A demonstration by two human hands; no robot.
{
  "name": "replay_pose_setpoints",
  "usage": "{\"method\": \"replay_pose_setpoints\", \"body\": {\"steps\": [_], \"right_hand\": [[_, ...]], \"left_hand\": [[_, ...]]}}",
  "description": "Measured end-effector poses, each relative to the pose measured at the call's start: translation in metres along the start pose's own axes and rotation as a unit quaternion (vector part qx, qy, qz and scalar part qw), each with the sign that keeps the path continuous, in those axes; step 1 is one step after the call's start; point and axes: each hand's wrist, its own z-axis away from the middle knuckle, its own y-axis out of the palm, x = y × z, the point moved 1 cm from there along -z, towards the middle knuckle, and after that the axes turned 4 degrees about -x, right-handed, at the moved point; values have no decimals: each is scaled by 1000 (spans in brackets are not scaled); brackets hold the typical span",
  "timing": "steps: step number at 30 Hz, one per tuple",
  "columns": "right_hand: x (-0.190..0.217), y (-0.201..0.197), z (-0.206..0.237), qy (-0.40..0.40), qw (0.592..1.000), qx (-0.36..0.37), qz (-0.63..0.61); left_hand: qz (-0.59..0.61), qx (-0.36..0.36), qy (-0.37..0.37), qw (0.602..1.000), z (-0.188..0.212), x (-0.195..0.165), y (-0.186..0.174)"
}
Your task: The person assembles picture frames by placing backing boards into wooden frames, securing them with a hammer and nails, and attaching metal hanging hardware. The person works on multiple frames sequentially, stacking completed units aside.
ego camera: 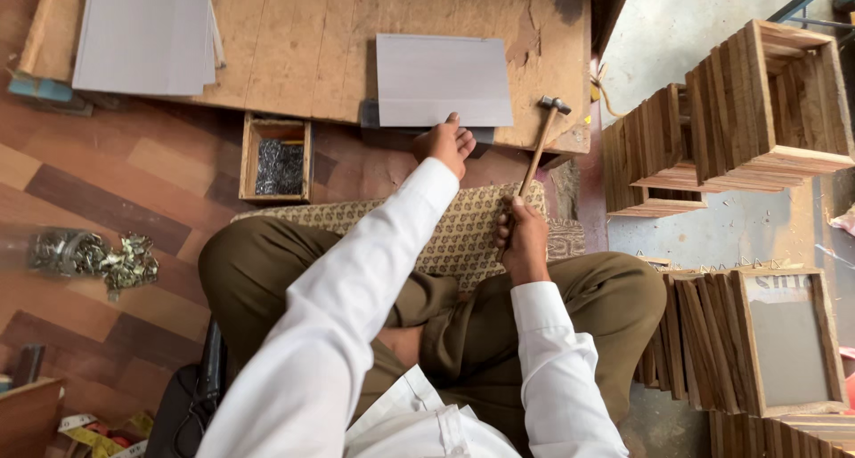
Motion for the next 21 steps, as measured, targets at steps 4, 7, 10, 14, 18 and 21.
{"method": "replay_pose_setpoints", "body": {"steps": [4, 7, 10, 14, 18, 21], "right_hand": [[9, 3, 9, -15, 1000, -17, 9], [9, 1, 11, -25, 1000, -6, -3], [6, -2, 7, -28, 999, -6, -13], [4, 1, 3, -37, 999, -10, 0], [3, 6, 4, -54, 998, 18, -6], [2, 7, 5, -49, 999, 15, 2]], "left_hand": [[-51, -101, 105, 988, 13, -2, 23], [-132, -102, 238, 957, 28, -26, 18], [-239, -45, 278, 929, 27, -71, -8], [-386, 42, 323, 863, 0, -129, -25], [-470, 14, 535, 702, -13, -132, -29], [-517, 21, 596, 614, -11, -118, -34]]}}
